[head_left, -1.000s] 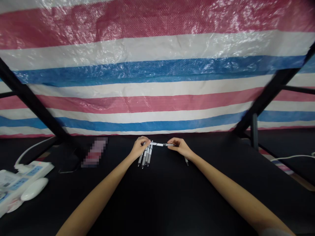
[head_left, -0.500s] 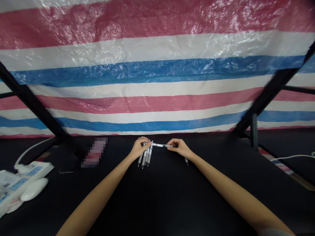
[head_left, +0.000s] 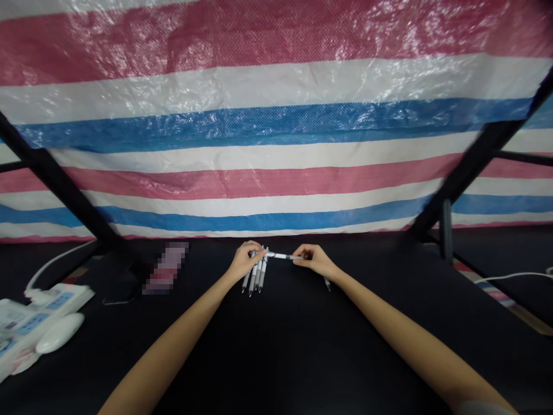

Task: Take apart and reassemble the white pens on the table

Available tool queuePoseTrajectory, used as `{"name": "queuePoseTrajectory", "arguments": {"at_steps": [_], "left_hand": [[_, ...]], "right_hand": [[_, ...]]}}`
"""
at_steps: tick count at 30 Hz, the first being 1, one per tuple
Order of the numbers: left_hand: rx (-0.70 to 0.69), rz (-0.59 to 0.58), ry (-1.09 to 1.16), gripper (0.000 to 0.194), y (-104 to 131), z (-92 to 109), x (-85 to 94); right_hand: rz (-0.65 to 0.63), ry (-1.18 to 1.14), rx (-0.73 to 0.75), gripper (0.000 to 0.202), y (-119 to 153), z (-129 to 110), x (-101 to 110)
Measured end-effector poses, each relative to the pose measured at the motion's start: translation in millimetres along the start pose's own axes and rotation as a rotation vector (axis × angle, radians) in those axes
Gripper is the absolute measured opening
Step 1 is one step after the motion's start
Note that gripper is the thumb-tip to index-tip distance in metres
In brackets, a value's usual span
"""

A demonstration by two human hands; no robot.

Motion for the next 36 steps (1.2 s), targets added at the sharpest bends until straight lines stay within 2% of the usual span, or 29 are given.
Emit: {"name": "queuePoseTrajectory", "arguments": {"at_steps": [5, 14, 20, 25, 30, 33, 36], "left_hand": [[-0.012, -0.016, -0.058, 0.022, 1.1, 2.8, 0.0], [-0.024, -0.012, -0.035, 0.019, 1.7, 7.3, 1.2], [-0.026, -0.016, 0.002, 0.014, 1.8, 8.3, 1.9], [-0.043, -0.069, -0.012, 0.009, 2.3, 11.5, 3.0], [-0.028, -0.054, -0.020, 0.017, 3.0, 13.3, 5.3], [0.016, -0.002, -0.051, 0.011, 2.1, 10.7, 6.7], [0.050, -0.006, -0.104, 0.030, 1.6, 6.8, 5.4]], "right_hand": [[-0.001, 0.005, -0.004, 0.021, -0.2, -0.4, 0.0], [-0.005, -0.062, 0.009, 0.027, 0.2, -0.1, 0.3], [-0.057, -0.127, -0.010, 0.030, 1.3, -2.5, -1.5], [-0.103, -0.107, -0.020, 0.033, 0.8, -2.4, -3.1], [-0.078, -0.092, -0.014, 0.035, 0.3, -2.8, -2.7], [-0.037, -0.095, 0.010, 0.035, 0.7, -4.4, -1.0], [-0.020, -0.103, 0.019, 0.035, 1.1, -5.3, -0.3]]}}
Point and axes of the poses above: each hand's wrist, its own y-axis away from the middle knuckle, its own x-axis out of the back of the hand, z = x × y, the point moved 4 cm from there along -y, towards the middle knuckle, and after that the axes turned 15 degrees about -y, right-handed, at the moved point
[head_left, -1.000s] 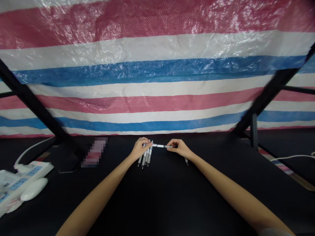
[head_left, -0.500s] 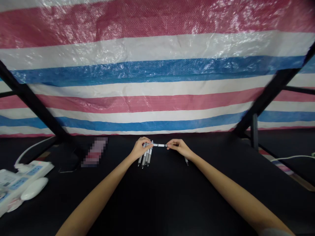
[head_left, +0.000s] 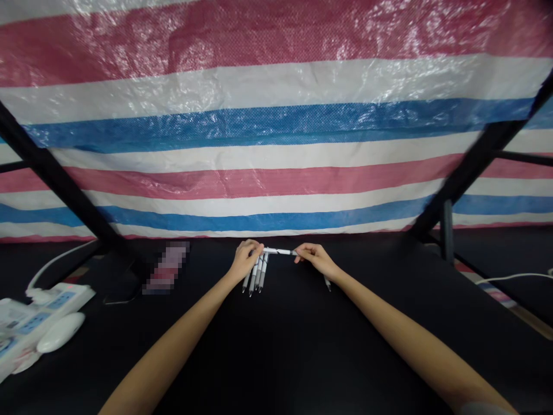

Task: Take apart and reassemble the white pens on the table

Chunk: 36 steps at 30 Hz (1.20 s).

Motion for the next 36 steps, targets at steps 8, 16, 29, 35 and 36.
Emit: {"name": "queuePoseTrajectory", "arguments": {"at_steps": [8, 16, 29, 35, 36], "left_hand": [[-0.032, -0.054, 0.054, 0.035, -0.7, -2.0, -3.5], [-0.083, -0.031, 0.168, 0.012, -0.8, 2.8, -0.5], [-0.033, -0.085, 0.009, 0.039, -0.8, -0.8, -6.3], [-0.044, -0.081, 0.084, 0.030, -1.0, 0.5, -4.1], [-0.048, -0.070, 0.099, 0.025, -1.1, 0.2, -3.7]], "right_hand": [[-0.002, 0.011, 0.013, 0.034, -0.4, 2.5, 1.4], [-0.023, 0.001, 0.006, 0.036, -3.3, 7.6, 2.5], [0.006, -0.034, 0.030, 0.035, -1.8, 5.4, 2.7], [0.009, -0.058, 0.037, 0.032, -1.7, 4.6, 3.5], [0.010, -0.064, 0.034, 0.033, -1.9, 4.8, 3.5]]}}
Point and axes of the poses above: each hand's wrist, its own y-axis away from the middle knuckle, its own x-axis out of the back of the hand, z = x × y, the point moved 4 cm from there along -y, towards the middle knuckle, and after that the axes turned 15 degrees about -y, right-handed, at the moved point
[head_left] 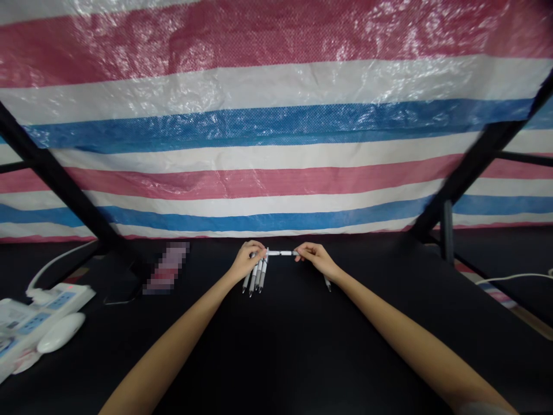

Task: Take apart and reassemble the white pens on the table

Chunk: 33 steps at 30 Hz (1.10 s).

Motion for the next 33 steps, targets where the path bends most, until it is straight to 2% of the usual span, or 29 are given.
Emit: {"name": "queuePoseTrajectory", "arguments": {"at_steps": [3, 5, 12, 15, 18, 23, 29, 33], "left_hand": [[-0.034, 0.028, 0.030, 0.008, 0.3, 0.4, 0.8], [-0.060, 0.030, 0.034, 0.007, 0.9, 1.9, 1.2], [0.021, 0.034, -0.002, 0.018, 1.0, 2.0, 2.7], [0.045, -0.008, -0.071, 0.035, 0.8, 0.6, 0.6], [0.033, -0.043, -0.096, 0.038, 1.2, 0.9, -0.5], [-0.008, -0.038, -0.049, 0.030, 1.2, 2.3, 0.4], [-0.033, -0.002, -0.005, 0.009, 0.8, 0.6, -0.6], [-0.054, -0.015, -0.002, 0.012, 1.3, 3.2, 0.4]], "right_hand": [[0.002, -0.015, -0.014, 0.034, -0.7, 0.7, -0.7], [0.000, -0.014, -0.023, 0.035, -1.1, 1.1, -1.4], [0.016, -0.014, 0.004, 0.034, -0.3, 0.0, -0.5], [0.026, -0.024, 0.016, 0.032, 0.5, -1.3, 0.0], [0.029, -0.016, 0.042, 0.029, 0.9, -3.7, -0.3], [0.019, -0.033, 0.021, 0.030, 0.4, -3.8, -1.6], [0.004, -0.035, -0.008, 0.035, -1.7, 0.5, -0.7], [-0.012, -0.024, -0.031, 0.037, -2.6, 3.7, -0.8]]}}
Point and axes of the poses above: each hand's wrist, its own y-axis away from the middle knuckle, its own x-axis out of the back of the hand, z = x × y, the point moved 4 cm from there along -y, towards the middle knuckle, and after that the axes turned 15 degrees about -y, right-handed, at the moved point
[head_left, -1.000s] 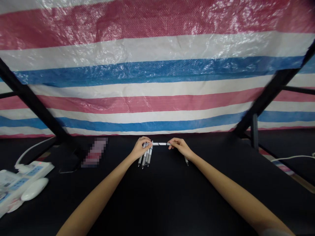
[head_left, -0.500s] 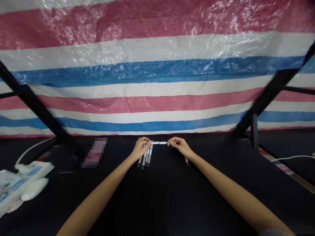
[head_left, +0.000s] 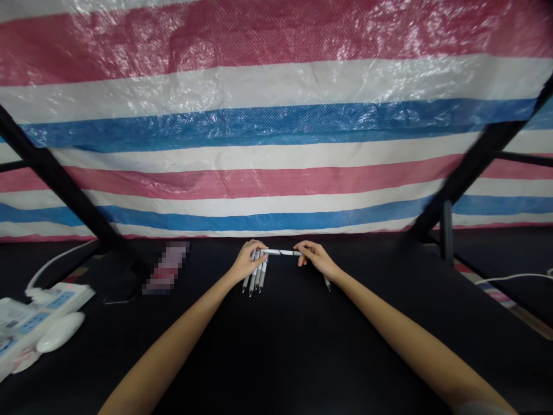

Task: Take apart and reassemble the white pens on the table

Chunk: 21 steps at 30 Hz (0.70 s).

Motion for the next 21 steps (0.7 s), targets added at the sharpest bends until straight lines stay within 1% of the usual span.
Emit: {"name": "queuePoseTrajectory", "arguments": {"at_steps": [4, 7, 8, 11, 13, 18, 21], "left_hand": [[0.016, -0.025, -0.011, 0.014, 0.2, 3.5, 2.1], [0.045, -0.021, -0.029, 0.011, 0.2, 3.6, 2.7], [0.061, -0.017, -0.042, 0.014, 0.2, 2.7, 2.5], [0.108, -0.020, -0.088, 0.032, 0.1, -0.7, 1.0], [0.104, -0.033, -0.101, 0.037, -0.2, -1.7, -0.2], [0.052, -0.024, -0.098, 0.031, -0.8, -1.9, -0.4], [0.043, -0.005, -0.088, 0.025, -0.7, -2.9, -0.4]], "right_hand": [[-0.001, 0.012, 0.012, 0.037, 0.5, -1.7, -0.7], [-0.004, -0.001, 0.020, 0.035, 1.6, -4.2, -1.1], [-0.004, -0.010, 0.022, 0.034, 1.9, -4.7, -1.1], [0.001, -0.030, 0.028, 0.033, 2.2, -5.3, -0.6], [0.004, -0.032, 0.038, 0.032, 2.1, -5.2, -0.3], [-0.001, -0.014, 0.040, 0.031, 2.1, -5.0, -0.8], [-0.006, 0.002, 0.033, 0.032, 2.1, -5.1, -1.1]]}}
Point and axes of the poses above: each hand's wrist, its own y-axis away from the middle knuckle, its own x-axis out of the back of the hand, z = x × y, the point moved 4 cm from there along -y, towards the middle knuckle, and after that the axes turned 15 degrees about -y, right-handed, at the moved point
